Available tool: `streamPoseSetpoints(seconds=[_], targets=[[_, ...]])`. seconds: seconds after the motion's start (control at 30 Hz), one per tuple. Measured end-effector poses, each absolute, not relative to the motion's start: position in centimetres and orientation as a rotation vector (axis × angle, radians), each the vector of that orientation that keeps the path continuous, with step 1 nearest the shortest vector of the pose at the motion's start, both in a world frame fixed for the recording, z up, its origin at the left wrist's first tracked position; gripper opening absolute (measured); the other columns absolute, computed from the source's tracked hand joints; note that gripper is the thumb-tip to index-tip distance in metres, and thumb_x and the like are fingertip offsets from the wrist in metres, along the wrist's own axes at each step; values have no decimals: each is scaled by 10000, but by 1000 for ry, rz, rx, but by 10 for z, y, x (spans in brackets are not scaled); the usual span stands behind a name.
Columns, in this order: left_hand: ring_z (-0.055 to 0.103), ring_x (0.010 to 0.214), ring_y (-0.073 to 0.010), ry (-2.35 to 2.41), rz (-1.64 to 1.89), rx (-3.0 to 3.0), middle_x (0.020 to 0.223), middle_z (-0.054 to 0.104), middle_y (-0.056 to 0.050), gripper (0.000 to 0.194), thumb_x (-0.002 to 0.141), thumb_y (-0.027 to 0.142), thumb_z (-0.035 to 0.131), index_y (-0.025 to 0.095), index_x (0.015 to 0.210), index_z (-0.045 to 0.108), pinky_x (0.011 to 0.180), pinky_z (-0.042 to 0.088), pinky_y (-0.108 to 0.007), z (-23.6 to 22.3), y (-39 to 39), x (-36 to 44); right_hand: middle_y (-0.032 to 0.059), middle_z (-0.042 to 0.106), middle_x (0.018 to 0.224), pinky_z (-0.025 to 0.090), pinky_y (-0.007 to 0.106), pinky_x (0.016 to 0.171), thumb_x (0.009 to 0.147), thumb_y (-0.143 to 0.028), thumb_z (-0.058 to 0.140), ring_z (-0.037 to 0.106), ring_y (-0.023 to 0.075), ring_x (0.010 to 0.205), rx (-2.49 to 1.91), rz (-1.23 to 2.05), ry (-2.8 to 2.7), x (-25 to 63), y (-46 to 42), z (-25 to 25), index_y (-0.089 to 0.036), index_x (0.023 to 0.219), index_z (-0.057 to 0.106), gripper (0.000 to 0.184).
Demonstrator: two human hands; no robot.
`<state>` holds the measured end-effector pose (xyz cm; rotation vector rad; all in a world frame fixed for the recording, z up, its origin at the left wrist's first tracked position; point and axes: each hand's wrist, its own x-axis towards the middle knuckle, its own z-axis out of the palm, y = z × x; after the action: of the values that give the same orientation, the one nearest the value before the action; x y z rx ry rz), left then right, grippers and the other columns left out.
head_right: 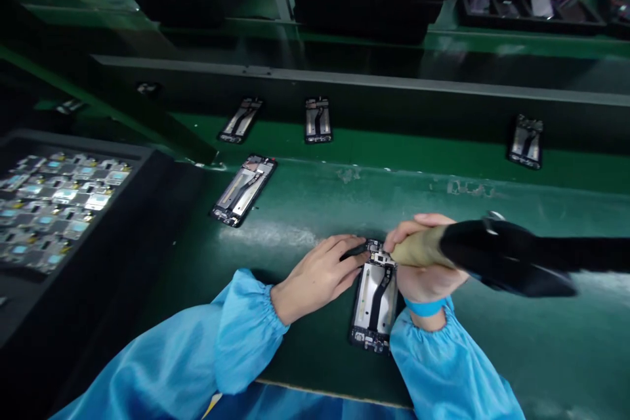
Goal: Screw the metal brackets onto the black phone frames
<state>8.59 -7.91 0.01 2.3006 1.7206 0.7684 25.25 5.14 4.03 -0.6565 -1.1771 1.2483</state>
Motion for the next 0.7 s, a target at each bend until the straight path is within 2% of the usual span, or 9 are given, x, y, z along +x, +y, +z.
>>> streamPoseSetpoints(seconds=[0.33, 0.47, 0.63, 0.7], targets=[[656, 1424, -289, 1682, 778, 2302, 1483, 708, -143, 273, 1157, 259, 597, 147, 1387, 692, 1175, 605, -444, 0, -76, 88, -20, 633, 661, 501, 387, 443, 891, -921, 578, 571, 211, 442, -626, 1184, -1296, 235, 46, 27, -327, 1076, 714, 637], [659, 1425, -279, 1692, 753, 2290, 1477, 712, -130, 271, 1169, 285, 579, 164, 1380, 699, 1193, 591, -438, 0, -75, 89, -17, 633, 658, 496, 381, 443, 912, -901, 563, 568, 207, 446, -632, 1183, -1283, 233, 43, 23, -314, 1062, 715, 625], [662, 1428, -276, 1678, 754, 2286, 1458, 719, -150, 284, 1145, 257, 623, 166, 1407, 686, 1191, 592, -446, 1, -76, 87, -23, 641, 656, 480, 344, 426, 884, -824, 683, 573, 193, 445, -556, 1213, -1317, 229, 42, 22, -304, 1049, 704, 546], [663, 1425, -275, 1679, 763, 2279, 1475, 714, -148, 312, 1137, 239, 634, 181, 1441, 671, 1187, 598, -452, 1, -76, 85, -25, 643, 657, 498, 351, 432, 908, -848, 621, 586, 197, 446, -591, 1181, -1301, 236, 48, 27, -300, 1072, 692, 576]])
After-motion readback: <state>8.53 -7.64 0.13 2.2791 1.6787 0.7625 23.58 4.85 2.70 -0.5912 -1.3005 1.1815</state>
